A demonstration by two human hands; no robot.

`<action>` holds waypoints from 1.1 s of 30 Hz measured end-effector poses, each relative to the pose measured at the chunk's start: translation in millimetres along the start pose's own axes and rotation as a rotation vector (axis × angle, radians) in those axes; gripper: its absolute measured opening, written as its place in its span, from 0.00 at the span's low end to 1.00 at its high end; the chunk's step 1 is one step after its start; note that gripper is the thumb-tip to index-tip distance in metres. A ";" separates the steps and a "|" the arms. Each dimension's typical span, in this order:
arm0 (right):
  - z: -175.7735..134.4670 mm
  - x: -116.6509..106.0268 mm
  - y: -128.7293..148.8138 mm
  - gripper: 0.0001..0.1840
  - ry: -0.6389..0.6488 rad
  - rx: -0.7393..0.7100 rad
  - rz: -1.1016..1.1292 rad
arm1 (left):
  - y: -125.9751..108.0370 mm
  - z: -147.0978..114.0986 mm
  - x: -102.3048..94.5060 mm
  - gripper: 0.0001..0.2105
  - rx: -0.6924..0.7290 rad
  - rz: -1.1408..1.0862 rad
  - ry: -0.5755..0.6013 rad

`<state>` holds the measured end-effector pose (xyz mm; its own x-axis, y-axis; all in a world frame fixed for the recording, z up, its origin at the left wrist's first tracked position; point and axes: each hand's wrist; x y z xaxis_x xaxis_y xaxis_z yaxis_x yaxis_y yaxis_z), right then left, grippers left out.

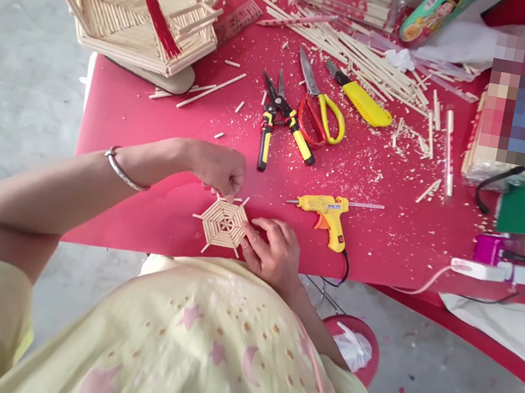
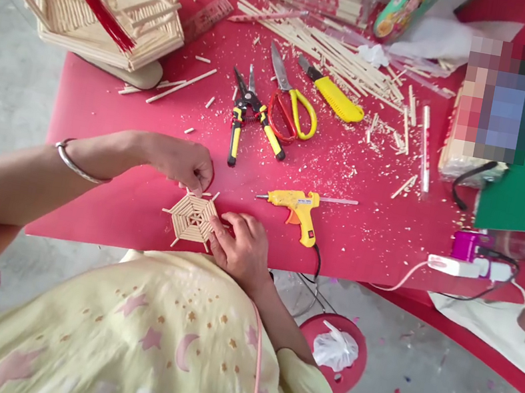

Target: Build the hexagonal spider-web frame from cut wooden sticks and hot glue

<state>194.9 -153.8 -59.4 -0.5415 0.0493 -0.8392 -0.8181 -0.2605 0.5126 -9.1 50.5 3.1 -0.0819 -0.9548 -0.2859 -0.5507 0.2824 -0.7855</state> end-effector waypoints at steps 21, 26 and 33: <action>-0.4 2.1 -0.9 0.19 0.040 0.029 -0.024 | -8.7 6.3 2.7 0.04 0.007 0.116 0.010; -0.5 2.3 -0.8 0.18 0.016 0.022 -0.022 | -9.0 6.6 3.8 0.04 0.015 0.142 0.021; -0.8 2.6 -0.3 0.18 0.026 0.028 -0.040 | -10.2 7.1 4.6 0.06 0.035 0.181 0.055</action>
<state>193.9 -154.3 -61.8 -0.5034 0.0339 -0.8634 -0.8443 -0.2315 0.4832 2.1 43.9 5.9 -0.2225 -0.8916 -0.3945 -0.4935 0.4519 -0.7431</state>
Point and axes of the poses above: each hand's wrist, its own z-axis towards the middle knuckle, its own x-axis out of the palm, y = z × x, and after that the axes turned 15 degrees about x, right-handed
